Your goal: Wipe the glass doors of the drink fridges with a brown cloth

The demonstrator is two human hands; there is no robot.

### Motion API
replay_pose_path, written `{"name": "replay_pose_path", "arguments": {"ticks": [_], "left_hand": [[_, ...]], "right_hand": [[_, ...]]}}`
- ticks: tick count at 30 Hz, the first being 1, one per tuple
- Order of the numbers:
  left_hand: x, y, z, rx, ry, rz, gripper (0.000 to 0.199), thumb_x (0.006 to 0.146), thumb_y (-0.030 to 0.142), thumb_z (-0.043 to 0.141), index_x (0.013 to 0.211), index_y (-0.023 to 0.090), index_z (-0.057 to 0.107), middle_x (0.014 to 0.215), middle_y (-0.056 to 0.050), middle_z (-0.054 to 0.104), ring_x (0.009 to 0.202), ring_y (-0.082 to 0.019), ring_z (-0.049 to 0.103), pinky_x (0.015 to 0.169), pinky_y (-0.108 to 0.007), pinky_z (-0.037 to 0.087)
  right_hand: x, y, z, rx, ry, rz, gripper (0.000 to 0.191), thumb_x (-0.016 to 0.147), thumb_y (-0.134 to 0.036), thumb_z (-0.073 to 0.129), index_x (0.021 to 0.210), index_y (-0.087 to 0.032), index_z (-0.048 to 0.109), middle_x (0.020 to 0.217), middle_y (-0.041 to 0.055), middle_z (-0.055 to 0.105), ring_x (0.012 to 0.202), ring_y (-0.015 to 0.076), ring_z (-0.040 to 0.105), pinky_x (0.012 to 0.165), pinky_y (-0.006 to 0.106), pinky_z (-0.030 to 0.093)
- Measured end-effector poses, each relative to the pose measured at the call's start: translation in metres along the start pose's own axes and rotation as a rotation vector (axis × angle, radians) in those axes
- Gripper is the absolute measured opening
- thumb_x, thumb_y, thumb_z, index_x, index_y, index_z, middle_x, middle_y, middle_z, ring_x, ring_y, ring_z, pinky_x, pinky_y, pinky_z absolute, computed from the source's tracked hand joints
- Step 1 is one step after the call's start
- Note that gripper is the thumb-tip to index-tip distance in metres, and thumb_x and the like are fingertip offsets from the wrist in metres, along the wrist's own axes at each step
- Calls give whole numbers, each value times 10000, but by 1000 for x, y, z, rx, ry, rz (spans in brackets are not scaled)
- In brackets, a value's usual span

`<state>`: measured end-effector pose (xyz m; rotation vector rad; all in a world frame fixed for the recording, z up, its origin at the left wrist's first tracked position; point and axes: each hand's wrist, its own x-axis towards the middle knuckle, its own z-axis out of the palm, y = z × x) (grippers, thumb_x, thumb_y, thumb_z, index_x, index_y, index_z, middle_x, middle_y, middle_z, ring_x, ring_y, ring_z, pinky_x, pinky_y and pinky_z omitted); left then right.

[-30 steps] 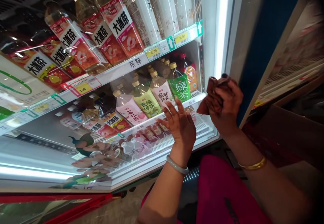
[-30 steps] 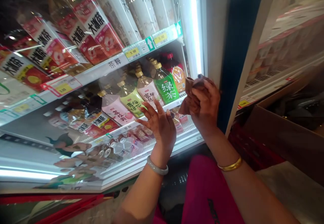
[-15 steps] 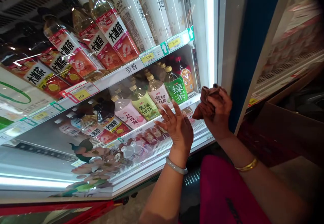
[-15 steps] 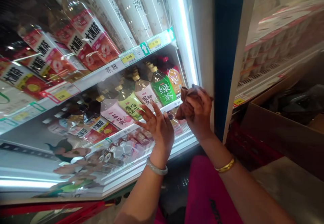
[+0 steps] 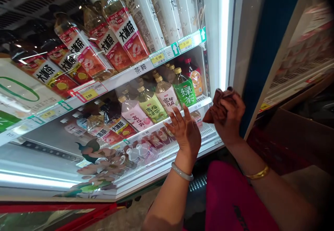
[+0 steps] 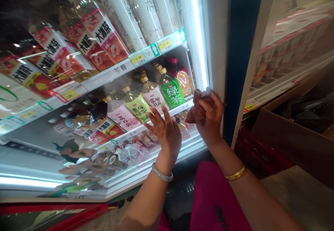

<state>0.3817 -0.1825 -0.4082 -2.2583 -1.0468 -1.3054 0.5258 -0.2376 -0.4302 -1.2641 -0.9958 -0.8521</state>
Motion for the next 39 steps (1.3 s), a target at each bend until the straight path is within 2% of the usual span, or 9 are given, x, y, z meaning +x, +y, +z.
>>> {"name": "replay_pose_path", "arguments": {"ticks": [3,6,11,18,23,27,32,35,39], "left_hand": [[0,-3,0,-5,26,30,839,1043,219,507,1686,263,-30,1757,-134,-7,1644,-321,-61,1283,-684,-94],[-2,-6,0,-50,39,41,818,1046,236,508,1692,271,8,1765,-122,41,1656,-309,4,1310,-643,-63],[-23,-16,6,-67,-47,29,788,1031,179,521,1699,280,114,1752,-143,197,1649,-319,154,1329,-619,37],[-58,-39,10,-68,4,135,808,1023,134,515,1705,209,89,1689,-195,363,1632,-264,232,1341,-540,13],[-59,-44,3,-71,-49,113,834,1023,119,493,1703,234,24,1670,-208,391,1605,-285,316,1328,-596,19],[-59,-50,-4,-9,-54,58,843,1015,131,502,1703,228,26,1696,-227,326,1635,-336,190,1284,-694,-41],[-55,-68,-20,10,-51,-53,890,1004,152,533,1694,227,-23,1756,-206,39,1630,-333,-125,1269,-726,-53],[-53,-80,-27,30,-19,-81,859,1037,187,506,1691,244,-48,1751,-189,-81,1613,-322,-197,1253,-738,-82],[-56,-96,-29,38,-17,-111,805,1053,216,496,1699,261,17,1765,-167,-68,1618,-301,-200,1261,-707,-105]], "right_hand": [[-26,-25,5,14,-86,-5,507,933,-215,682,1412,-310,546,1531,124,452,1484,362,475,1151,645,506],[-17,-43,12,62,-149,-97,440,927,-204,694,1336,-331,588,1487,83,485,1474,331,485,1227,633,437],[4,-24,9,92,-117,-146,458,918,-169,674,1336,-340,598,1508,66,485,1472,330,482,1237,649,411],[-52,-42,14,34,-123,-100,455,913,-175,684,1335,-330,620,1465,90,526,1434,325,523,1187,590,485],[-26,-38,16,38,-177,-184,450,897,-204,720,1305,-359,609,1483,55,512,1506,326,447,1253,645,391],[-41,-26,10,-27,-103,-79,530,883,-217,738,1369,-337,563,1524,98,460,1475,351,488,1196,661,448],[-78,-75,17,45,-185,5,561,876,-153,723,1393,-314,580,1485,122,486,1472,348,493,1188,633,486],[-56,-93,23,98,-258,-120,489,878,-161,745,1320,-337,633,1443,75,525,1497,330,455,1233,598,455],[-18,-68,23,49,-179,-159,445,893,-223,738,1306,-350,631,1490,56,504,1493,348,455,1250,654,391]]}}
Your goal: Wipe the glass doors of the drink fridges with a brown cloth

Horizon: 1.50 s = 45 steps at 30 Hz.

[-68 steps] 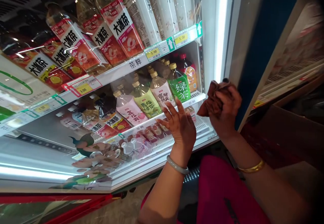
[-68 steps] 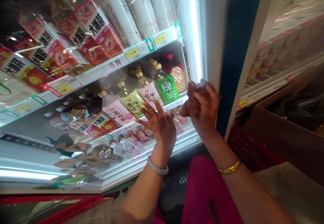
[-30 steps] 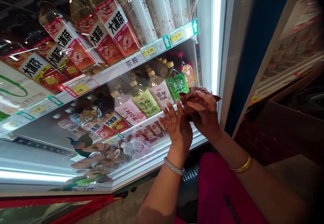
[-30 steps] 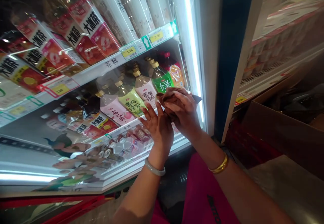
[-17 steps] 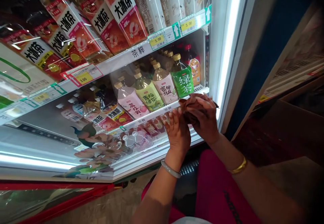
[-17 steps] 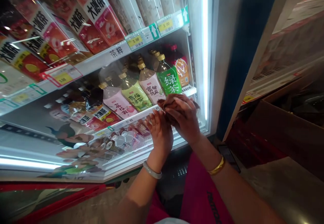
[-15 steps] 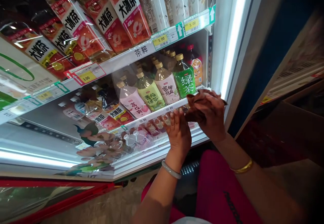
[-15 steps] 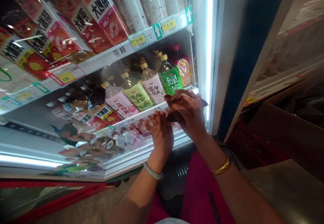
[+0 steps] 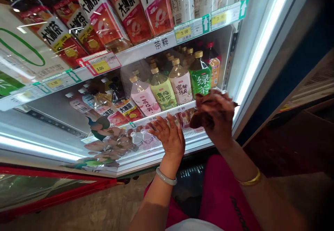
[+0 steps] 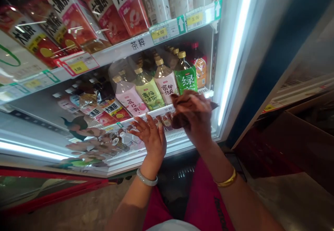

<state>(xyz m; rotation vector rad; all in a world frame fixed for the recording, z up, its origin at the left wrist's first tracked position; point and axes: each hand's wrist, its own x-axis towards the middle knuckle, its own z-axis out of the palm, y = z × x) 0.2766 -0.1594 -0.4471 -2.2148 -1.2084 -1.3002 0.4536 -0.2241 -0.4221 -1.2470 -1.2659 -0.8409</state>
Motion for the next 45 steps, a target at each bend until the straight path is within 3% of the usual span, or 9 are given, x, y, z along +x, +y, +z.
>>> {"name": "replay_pose_path", "arguments": {"ticks": [4,8,11,18,25,29,33,40,45], "left_hand": [[-5,-10,4,9,-10,6,801,1030,170,508,1700,269,80,1772,-164,45,1629,-297,-165,1261,-700,-118],[-7,-13,7,0,-43,-5,801,981,168,587,1688,261,223,1760,-163,113,1631,-324,-130,1256,-710,-103],[-7,-13,7,10,-53,7,786,964,176,618,1674,256,291,1754,-169,140,1636,-341,-99,1258,-713,-92],[-7,-10,4,45,-96,4,755,983,216,595,1674,259,294,1760,-181,193,1654,-379,-6,1263,-741,-39],[-8,-13,7,49,-9,68,769,984,259,608,1680,270,280,1771,-165,183,1655,-349,-85,1276,-717,-57],[-7,-11,4,33,29,105,837,985,208,605,1699,263,172,1777,-154,123,1648,-332,-112,1295,-688,-29],[-6,-6,0,63,50,90,880,990,179,577,1702,278,69,1773,-143,110,1652,-334,-58,1305,-681,7],[-6,-7,3,59,63,83,800,1016,269,584,1698,278,167,1767,-142,174,1655,-327,-65,1311,-672,-1],[-5,-8,-2,59,84,117,831,1009,189,542,1701,264,88,1774,-113,97,1656,-293,-55,1324,-636,11]], "right_hand": [[-25,8,5,-14,108,132,614,851,-192,773,1421,-308,577,1530,124,465,1485,379,463,1206,668,423],[-50,-34,25,31,14,77,569,875,-149,738,1398,-332,606,1475,100,511,1458,326,499,1208,602,453],[-31,-53,31,53,-48,2,479,882,-174,746,1301,-388,656,1460,51,535,1498,314,461,1247,575,420],[-21,-23,21,11,68,-4,503,866,-179,746,1319,-361,623,1498,73,481,1474,354,481,1223,653,405],[-41,-60,33,56,-52,13,424,890,-176,726,1274,-345,664,1464,65,503,1509,331,434,1228,616,434],[-7,-36,23,53,-7,-37,482,867,-169,755,1296,-363,652,1480,64,500,1505,356,445,1266,664,354],[-21,-19,17,11,69,-10,590,820,-145,786,1361,-325,632,1484,111,496,1448,379,508,1234,665,390],[-34,-64,34,88,-22,48,426,906,-175,715,1294,-338,651,1460,86,494,1468,354,481,1210,666,430],[-7,-26,28,36,97,-28,546,819,-179,803,1314,-354,654,1488,84,499,1432,394,518,1241,703,367]]}}
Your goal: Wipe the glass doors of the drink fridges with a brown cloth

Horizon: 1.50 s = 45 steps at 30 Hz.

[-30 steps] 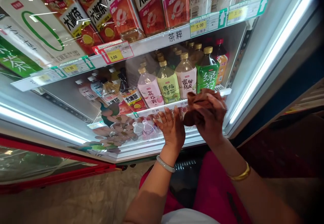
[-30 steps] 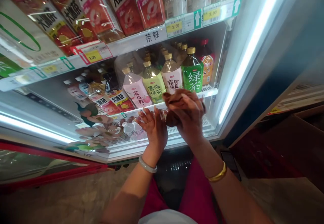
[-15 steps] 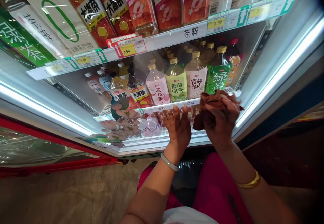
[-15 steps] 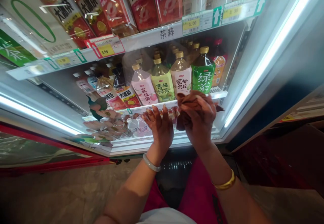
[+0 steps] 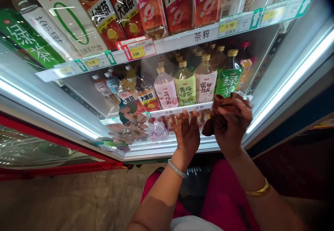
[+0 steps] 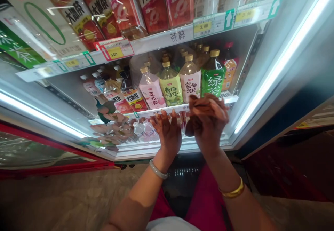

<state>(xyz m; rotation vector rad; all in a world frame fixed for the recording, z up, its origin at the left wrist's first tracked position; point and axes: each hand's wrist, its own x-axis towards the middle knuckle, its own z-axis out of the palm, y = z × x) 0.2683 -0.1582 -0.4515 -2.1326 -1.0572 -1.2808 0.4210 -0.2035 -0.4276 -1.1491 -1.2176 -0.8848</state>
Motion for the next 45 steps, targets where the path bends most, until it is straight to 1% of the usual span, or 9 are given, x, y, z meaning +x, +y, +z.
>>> {"name": "replay_pose_path", "arguments": {"ticks": [3,7,10,14,18,24,30,36,45], "left_hand": [[1,2,-2,0,11,-1,834,1005,180,528,1702,264,78,1775,-88,83,1655,-273,-34,1336,-597,-9],[3,0,-5,-16,19,7,840,1012,240,559,1705,243,84,1767,-108,120,1657,-274,-26,1338,-593,-10],[3,-6,-9,-29,33,46,785,1035,233,510,1703,195,98,1763,-106,103,1662,-245,-18,1352,-547,14],[-3,-18,-12,-50,20,104,766,1022,164,500,1699,184,142,1763,-96,116,1663,-226,-4,1362,-518,33],[-15,-29,-7,-72,5,89,766,1010,139,505,1697,166,166,1763,-116,141,1661,-234,-10,1353,-540,-29],[-29,-44,-7,-95,-19,32,829,1001,135,518,1700,162,74,1737,-172,244,1663,-260,32,1328,-620,-35],[-24,-51,-18,-65,-52,-38,842,998,90,509,1701,220,63,1725,-164,297,1657,-271,-4,1291,-692,-66],[-25,-57,-17,-126,-37,-22,815,1012,122,497,1702,239,80,1758,-125,177,1643,-261,-95,1300,-657,-92],[-27,-73,-16,-224,-164,-157,677,1071,310,436,1698,194,210,1775,-144,67,1618,-300,-197,1243,-674,-200]], "right_hand": [[-22,13,-4,-14,49,6,637,773,-162,835,1349,-359,649,1494,113,508,1407,417,548,1226,645,420],[-48,-19,2,42,-104,17,499,852,-130,750,1298,-339,671,1442,90,527,1413,355,541,1175,608,496],[-34,-40,9,73,-155,4,436,873,-148,756,1265,-328,687,1454,68,511,1488,337,457,1247,624,410],[-10,-29,10,67,-99,-20,484,868,-177,778,1298,-374,681,1497,38,498,1507,354,435,1266,665,354],[-31,-29,7,9,-85,-22,445,862,-143,768,1265,-321,705,1500,65,498,1473,343,473,1223,591,425],[-43,-70,20,108,-237,3,380,876,-137,742,1199,-336,725,1429,49,551,1484,303,449,1243,555,421],[-19,-52,23,56,-122,-94,440,844,-186,815,1235,-358,709,1440,42,532,1480,325,462,1260,598,392],[-50,-74,27,60,-205,-20,367,873,-140,749,1189,-320,705,1377,61,546,1448,307,489,1185,528,496],[-26,-69,30,9,-122,27,414,902,-209,753,1259,-410,693,1458,8,545,1504,266,419,1271,540,398]]}}
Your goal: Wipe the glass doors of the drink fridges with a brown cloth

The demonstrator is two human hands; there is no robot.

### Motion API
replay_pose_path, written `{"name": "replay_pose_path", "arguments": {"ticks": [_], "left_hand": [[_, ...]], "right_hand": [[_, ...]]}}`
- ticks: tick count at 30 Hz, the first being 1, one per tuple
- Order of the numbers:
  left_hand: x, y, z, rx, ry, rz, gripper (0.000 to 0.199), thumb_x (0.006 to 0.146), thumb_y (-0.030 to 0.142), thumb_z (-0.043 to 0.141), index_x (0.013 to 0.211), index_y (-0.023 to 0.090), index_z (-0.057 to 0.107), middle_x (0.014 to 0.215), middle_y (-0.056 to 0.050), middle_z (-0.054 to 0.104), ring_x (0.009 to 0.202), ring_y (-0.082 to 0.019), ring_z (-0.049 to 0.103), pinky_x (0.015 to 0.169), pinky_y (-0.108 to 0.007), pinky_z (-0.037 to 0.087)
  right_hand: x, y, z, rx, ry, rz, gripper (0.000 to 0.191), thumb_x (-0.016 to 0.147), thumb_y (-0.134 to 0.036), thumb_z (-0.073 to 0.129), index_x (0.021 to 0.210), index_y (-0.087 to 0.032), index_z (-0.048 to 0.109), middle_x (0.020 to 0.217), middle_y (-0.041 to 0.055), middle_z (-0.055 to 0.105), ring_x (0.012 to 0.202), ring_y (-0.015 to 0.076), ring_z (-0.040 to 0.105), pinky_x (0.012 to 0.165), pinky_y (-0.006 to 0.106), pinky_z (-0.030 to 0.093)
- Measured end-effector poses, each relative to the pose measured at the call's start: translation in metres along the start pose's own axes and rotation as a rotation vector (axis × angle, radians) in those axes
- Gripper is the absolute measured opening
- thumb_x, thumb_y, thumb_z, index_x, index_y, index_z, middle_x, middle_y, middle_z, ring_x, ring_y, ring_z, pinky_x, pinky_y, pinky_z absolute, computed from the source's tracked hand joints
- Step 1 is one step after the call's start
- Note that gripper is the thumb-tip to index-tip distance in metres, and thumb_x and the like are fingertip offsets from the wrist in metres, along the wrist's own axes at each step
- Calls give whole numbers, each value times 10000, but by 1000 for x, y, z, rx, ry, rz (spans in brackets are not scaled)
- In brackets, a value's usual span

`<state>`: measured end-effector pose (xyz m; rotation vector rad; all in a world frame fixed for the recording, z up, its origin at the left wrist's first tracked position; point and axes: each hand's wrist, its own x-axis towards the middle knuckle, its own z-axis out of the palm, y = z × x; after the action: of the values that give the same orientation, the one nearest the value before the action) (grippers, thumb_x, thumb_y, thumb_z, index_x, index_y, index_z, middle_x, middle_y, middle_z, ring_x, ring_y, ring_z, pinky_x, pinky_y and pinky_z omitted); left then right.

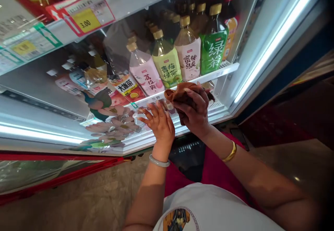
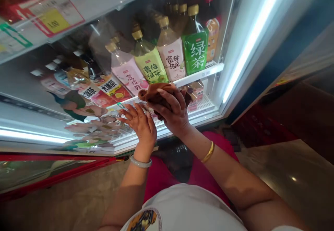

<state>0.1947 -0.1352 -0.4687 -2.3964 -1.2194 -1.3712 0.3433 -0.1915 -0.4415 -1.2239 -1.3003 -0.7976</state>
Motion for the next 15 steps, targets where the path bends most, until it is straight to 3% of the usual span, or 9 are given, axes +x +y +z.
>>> {"name": "replay_pose_path", "arguments": {"ticks": [4,7,11,15], "left_hand": [[0,-2,-1,-58,-12,-3,670,1073,417,400,1687,183,268,1786,-134,93,1627,-309,-194,1249,-663,-213],[0,-3,-4,-52,9,40,698,1074,477,346,1685,150,266,1784,-151,114,1638,-290,-178,1255,-631,-231],[2,-1,-9,-29,-55,-2,663,1081,433,340,1676,143,297,1788,-147,96,1637,-285,-193,1254,-627,-235],[4,2,-11,-31,-69,-35,644,1092,432,321,1670,150,317,1788,-148,123,1649,-279,-154,1255,-611,-236]], "right_hand": [[-20,-14,4,22,-79,19,379,915,-205,725,1246,-389,706,1449,17,564,1529,259,401,1254,495,438],[-3,-28,8,21,-109,-1,333,952,-267,701,1260,-394,704,1470,2,569,1561,257,364,1307,510,354],[31,-18,7,38,19,-2,286,977,-349,686,1262,-371,681,1502,-2,522,1550,271,380,1297,536,368],[8,-5,3,8,89,34,303,956,-261,692,1241,-363,673,1479,27,508,1523,285,412,1269,576,404]]}}
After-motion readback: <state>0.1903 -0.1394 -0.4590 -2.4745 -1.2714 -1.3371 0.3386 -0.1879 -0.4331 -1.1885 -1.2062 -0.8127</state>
